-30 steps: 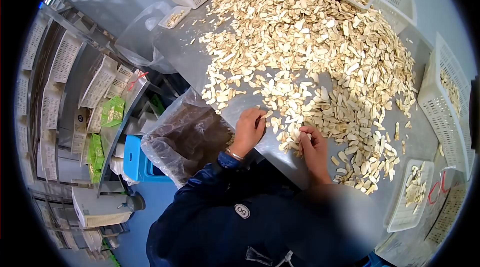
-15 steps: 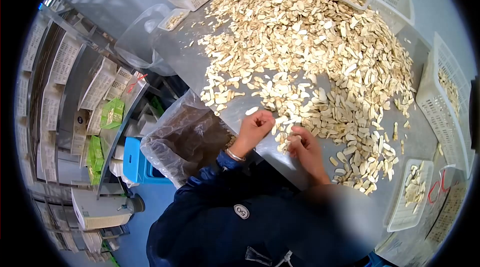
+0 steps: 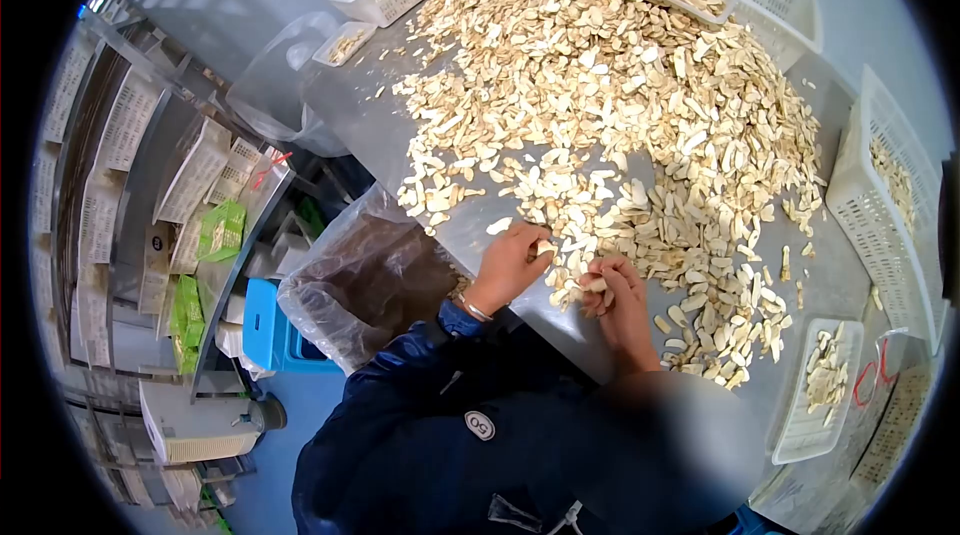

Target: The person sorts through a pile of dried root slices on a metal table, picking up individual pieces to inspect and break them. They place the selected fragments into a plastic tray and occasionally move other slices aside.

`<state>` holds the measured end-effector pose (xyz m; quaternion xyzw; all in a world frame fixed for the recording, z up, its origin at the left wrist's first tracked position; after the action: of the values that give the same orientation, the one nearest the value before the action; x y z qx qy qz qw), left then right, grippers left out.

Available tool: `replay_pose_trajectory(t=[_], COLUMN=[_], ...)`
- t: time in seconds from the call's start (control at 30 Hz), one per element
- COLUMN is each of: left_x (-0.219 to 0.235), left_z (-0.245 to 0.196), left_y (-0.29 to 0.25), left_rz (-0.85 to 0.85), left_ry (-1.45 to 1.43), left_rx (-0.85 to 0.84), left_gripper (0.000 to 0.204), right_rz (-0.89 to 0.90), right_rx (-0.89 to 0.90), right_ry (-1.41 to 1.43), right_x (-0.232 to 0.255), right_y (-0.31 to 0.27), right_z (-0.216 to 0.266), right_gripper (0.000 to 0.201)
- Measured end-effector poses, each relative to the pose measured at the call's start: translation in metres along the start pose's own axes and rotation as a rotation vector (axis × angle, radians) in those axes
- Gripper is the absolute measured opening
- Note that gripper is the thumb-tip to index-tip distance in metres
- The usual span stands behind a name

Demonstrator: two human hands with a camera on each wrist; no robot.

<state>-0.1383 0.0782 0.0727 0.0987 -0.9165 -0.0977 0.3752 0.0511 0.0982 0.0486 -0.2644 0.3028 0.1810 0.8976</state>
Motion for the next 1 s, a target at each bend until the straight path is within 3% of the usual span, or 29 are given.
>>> replay_pose_trajectory(t=[0.17,0.23,0.27,0.4,0.43,0.47,0.5,0.53,0.57,0.6,0.63,0.7,0.8,0.83,0.9,1.0], left_x=[0.005,0.014,0.016,0.011,0.002,0.009,0.017,0.028,0.044,0.075,0.076,0.079,0.069,0.069,0.053,0.042], left_z=[-0.001,-0.002,-0.008,-0.025,-0.002,-0.025,-0.056,-0.049,-0.068,-0.118,-0.121,-0.118,-0.08,-0.071,-0.003,0.063], left_y=[0.017,0.04,0.052,0.114,0.14,0.169,0.209,0.247,0.269,0.268,0.285,0.29,0.268,0.246,0.215,0.159], left_rz=[0.183,0.304,0.324,1.027,1.031,0.88,0.661,0.501,0.34,0.178,0.137,-0.03,0.161,0.183,0.292,0.319], left_ry=[-0.053,0.079,0.179,0.117,-0.003,-0.04,0.155,-0.12,-0.448,-0.4,-0.699,-0.762,-0.28,-0.236,-0.39,-0.295], left_rx=[0.005,-0.078,-0.311,-0.264,-0.16,-0.273,-0.468,-0.118,-0.118,-0.043,-0.115,-0.14,-0.14,-0.112,-0.033,0.069], left_gripper=[0.013,0.011,0.013,0.016,0.021,0.021,0.021,0.016,0.03,0.049,0.055,0.055,0.045,0.033,0.025,0.02], right_rz=[0.017,0.084,0.083,0.139,0.137,0.134,0.131,0.102,0.124,0.146,0.167,0.135,0.149,0.153,0.129,0.048], right_rx=[-0.025,-0.03,-0.031,-0.082,-0.087,-0.093,-0.099,-0.118,-0.118,-0.122,-0.128,-0.122,-0.111,-0.118,-0.132,-0.129], right_ry=[-0.026,0.032,0.0,0.029,0.039,0.05,0.061,0.048,0.05,0.053,0.057,0.047,0.067,0.082,0.089,0.036], right_x=[0.016,0.014,0.015,0.014,0.013,0.012,0.011,0.008,0.008,0.01,0.01,0.01,0.01,0.013,0.015,0.009], right_y=[0.007,0.007,0.007,0.007,0.005,0.003,0.003,0.001,0.002,0.002,0.002,0.0,0.0,0.001,0.001,-0.002], right_z=[-0.006,-0.008,-0.009,-0.013,-0.012,-0.011,-0.011,-0.009,-0.008,-0.009,-0.008,-0.004,-0.004,-0.005,-0.01,-0.003], right_gripper=[0.01,0.011,0.012,0.012,0.012,0.012,0.012,0.012,0.012,0.013,0.013,0.013,0.012,0.012,0.012,0.013])
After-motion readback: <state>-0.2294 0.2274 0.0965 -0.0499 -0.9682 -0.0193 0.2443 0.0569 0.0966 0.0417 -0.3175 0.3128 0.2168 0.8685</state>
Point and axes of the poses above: each hand's wrist, its own y-axis towards the middle knuckle, its own x-axis out of the back of the hand, z = x × y, the point moved 6 cm from there along y, towards the middle knuckle, and after that the axes turned 5 degrees about -x, right-handed, at the moved point
